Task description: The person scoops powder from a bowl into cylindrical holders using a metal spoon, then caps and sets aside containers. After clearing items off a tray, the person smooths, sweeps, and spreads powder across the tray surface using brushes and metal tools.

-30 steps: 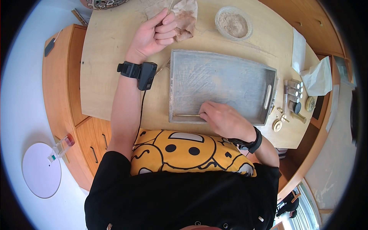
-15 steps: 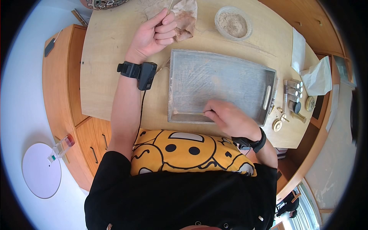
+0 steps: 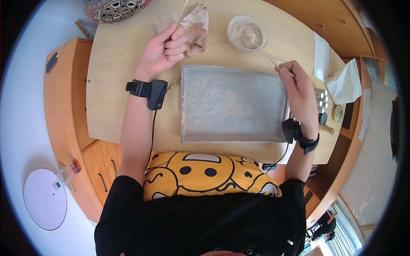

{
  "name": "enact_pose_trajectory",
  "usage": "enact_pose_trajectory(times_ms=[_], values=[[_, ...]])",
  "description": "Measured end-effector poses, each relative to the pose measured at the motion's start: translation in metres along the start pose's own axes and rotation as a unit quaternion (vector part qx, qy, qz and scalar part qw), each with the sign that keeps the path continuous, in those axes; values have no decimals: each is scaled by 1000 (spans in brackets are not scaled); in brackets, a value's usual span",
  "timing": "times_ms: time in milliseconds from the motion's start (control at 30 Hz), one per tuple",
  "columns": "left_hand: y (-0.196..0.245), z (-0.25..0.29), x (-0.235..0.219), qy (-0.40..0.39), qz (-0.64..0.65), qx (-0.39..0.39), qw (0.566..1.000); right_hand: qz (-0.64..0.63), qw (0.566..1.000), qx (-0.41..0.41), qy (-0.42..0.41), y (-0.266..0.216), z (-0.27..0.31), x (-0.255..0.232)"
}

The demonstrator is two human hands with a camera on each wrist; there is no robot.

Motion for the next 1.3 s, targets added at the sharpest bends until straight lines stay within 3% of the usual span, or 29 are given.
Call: enact_pose_trajectory(times_ms=[67,133,167,233,467,533,567,667,767,833,1300], values=[[-1,0,-1,-4,3,-2,1000,14,999,33,26,7,-12,-2],[0,0,-1,-6,6,-2,1000,145,984,-54,86,6,-17,3],[0,1,-1,-6,5,-2,1000,145,984,-54,86,9,-17,10],[-1,1,-1,-3,15,-5,1000,313,935,-124,114,5,-14,20],[-1,1,-1,5,16,-3,1000,374,915,-105,109,-14,2,22],[-2,2,-2,8,17,-2,1000,276,954,-99,61,-28,16,23],[-2,2,-3,11,18,-1,1000,229,962,-148,-10,-33,27,32],[-2,1,-3,1,21,-4,1000,153,938,-227,-213,-45,63,63],[-1,1,-3,12,10,1,1000,117,938,-164,-281,-40,82,84],[-1,1,-2,-29,21,-5,999,130,934,-163,-289,-40,88,91],[-1,0,-4,-34,21,-5,999,138,921,-201,-303,-49,89,110]])
Point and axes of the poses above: each hand's wrist, its own z-axis away from the middle knuckle, its own x-axis out of the palm, y = z × x, the point moved 4 cm from there along -z, towards the middle knuckle, and after that the axes turned 5 degrees about -x, right-handed, at the moved point
